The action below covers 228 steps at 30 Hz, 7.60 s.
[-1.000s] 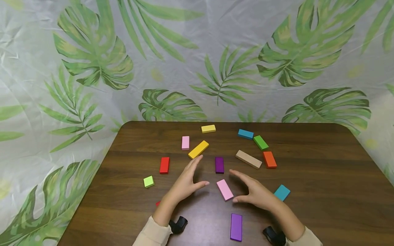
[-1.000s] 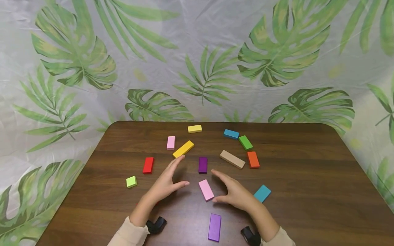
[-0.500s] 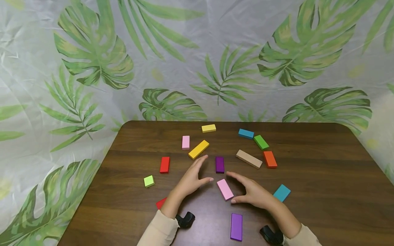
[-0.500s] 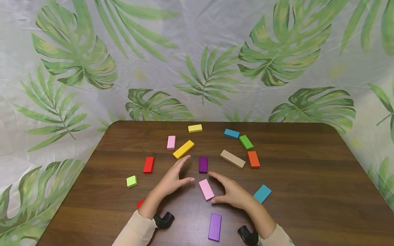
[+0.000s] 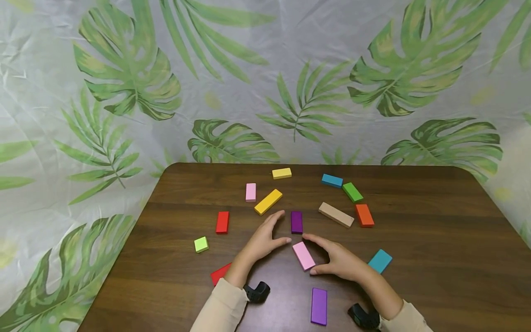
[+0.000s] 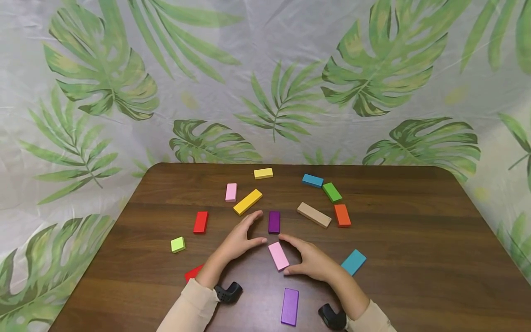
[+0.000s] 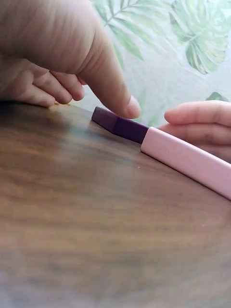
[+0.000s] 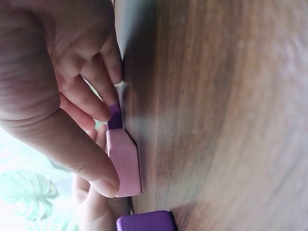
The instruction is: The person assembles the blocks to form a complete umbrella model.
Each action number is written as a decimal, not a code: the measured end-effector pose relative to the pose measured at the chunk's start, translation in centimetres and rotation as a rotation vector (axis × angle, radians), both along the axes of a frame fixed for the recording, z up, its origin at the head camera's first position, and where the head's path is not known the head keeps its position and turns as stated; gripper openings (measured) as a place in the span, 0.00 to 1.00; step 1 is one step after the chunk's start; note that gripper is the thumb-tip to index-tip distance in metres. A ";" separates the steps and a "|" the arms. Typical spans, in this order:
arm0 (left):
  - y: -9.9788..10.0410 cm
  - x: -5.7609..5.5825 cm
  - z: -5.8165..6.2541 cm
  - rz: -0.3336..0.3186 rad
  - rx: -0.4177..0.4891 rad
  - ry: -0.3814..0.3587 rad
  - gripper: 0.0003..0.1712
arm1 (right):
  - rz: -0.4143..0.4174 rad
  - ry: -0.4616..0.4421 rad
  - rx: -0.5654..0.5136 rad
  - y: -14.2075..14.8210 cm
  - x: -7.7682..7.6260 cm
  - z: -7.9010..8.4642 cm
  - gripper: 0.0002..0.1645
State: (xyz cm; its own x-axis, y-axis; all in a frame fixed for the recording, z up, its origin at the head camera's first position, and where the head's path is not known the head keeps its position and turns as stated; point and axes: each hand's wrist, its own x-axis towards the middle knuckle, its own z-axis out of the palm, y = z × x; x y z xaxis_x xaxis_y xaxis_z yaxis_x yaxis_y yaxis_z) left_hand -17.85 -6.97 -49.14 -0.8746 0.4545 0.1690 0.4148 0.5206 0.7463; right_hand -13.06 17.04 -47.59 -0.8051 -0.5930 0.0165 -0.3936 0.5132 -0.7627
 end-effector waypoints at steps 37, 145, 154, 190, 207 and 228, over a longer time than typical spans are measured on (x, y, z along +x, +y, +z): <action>1.8 -2.5 -0.3 -0.028 -0.052 0.034 0.41 | -0.007 0.039 0.003 -0.4 -0.1 -0.5 0.42; 1.4 -1.7 -0.2 -0.088 0.030 0.028 0.32 | -0.179 0.140 0.007 -1.7 -0.3 -0.7 0.44; 1.2 -0.9 -0.1 -0.108 -0.046 0.051 0.34 | -0.180 0.152 0.021 -1.7 -0.4 -0.9 0.43; 1.2 -0.7 -0.4 -0.088 -0.062 0.070 0.33 | -0.241 0.159 -0.171 -1.4 3.8 2.7 0.38; 1.2 -0.8 -0.5 -0.087 -0.061 0.060 0.33 | -0.276 0.243 -0.156 -0.9 9.3 2.8 0.42; 1.3 -0.9 -0.7 -0.091 -0.069 0.076 0.33 | -0.141 0.327 -0.161 0.2 11.0 -1.5 0.48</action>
State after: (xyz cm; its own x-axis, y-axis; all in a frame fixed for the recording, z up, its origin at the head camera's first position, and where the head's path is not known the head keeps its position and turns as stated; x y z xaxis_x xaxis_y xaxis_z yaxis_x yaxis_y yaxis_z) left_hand -18.76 -5.64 -49.88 -0.8149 0.5446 0.1987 0.5167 0.5271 0.6747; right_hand -2.07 17.28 -49.07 -0.8149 -0.4460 0.3701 -0.5640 0.4631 -0.6837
